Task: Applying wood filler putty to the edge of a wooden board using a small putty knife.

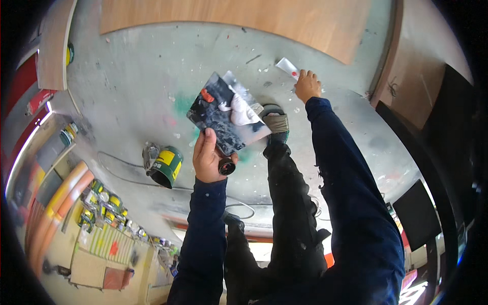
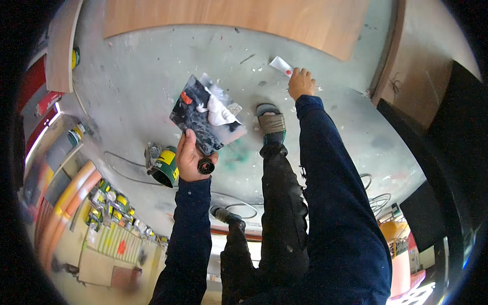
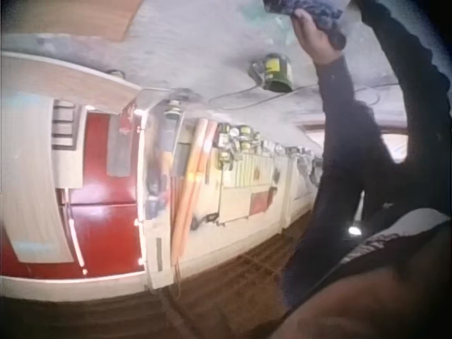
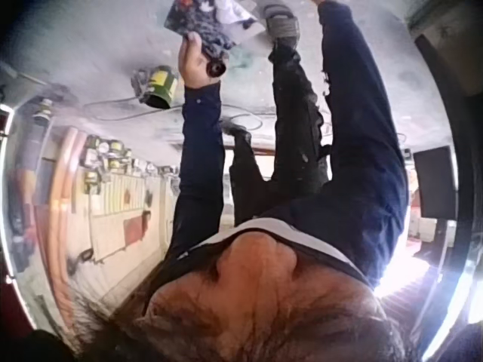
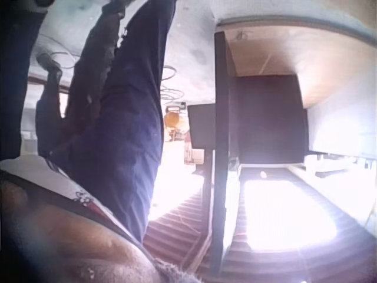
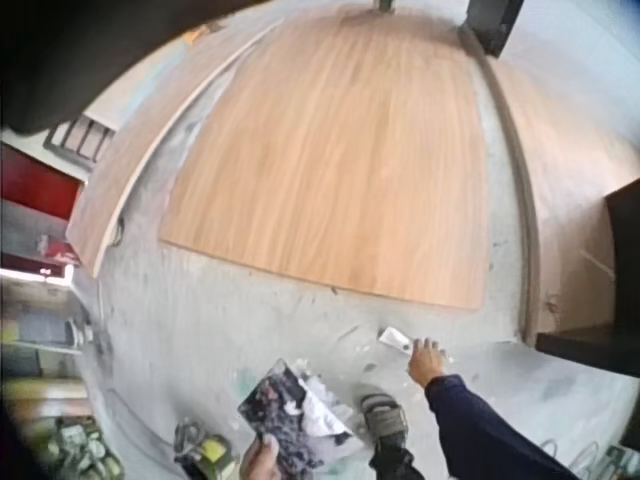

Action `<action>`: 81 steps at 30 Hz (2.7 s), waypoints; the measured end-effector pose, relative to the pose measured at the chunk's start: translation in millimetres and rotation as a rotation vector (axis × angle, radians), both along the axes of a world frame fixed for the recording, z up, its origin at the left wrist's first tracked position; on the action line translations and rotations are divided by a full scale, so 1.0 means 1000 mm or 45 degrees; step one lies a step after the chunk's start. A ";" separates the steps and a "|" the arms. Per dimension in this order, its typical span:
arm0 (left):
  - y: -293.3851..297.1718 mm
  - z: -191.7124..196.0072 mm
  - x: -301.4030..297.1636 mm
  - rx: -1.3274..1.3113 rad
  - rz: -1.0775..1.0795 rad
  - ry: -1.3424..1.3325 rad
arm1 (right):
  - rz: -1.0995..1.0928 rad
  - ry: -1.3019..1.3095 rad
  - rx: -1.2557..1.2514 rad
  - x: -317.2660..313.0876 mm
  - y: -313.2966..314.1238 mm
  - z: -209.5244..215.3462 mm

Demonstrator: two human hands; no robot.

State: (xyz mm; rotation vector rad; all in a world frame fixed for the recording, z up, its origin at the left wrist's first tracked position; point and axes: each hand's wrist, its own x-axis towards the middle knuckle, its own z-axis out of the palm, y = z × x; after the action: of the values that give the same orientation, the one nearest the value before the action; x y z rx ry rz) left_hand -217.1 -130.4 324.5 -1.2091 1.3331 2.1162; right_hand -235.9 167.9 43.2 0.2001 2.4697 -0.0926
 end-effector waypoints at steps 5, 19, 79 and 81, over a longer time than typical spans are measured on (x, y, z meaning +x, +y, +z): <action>-0.015 -0.019 0.009 0.000 0.060 -0.051 | 0.030 0.080 0.023 -0.007 -0.021 -0.010; 0.019 0.084 0.001 0.032 0.530 0.048 | -1.524 0.296 -2.108 -0.002 -0.025 0.312; -0.096 0.431 0.099 -0.447 -0.206 1.163 | -0.003 -0.037 -2.391 -0.074 -0.297 0.791; -0.095 0.434 0.101 -0.474 -0.237 1.095 | 0.042 0.023 -2.365 -0.072 -0.296 0.791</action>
State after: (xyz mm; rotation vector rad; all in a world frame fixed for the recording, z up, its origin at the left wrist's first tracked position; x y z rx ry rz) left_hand -116.0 -225.6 758.6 -0.1947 2.1550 2.3980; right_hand -308.0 -128.2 833.9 -0.6222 1.4690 -2.1017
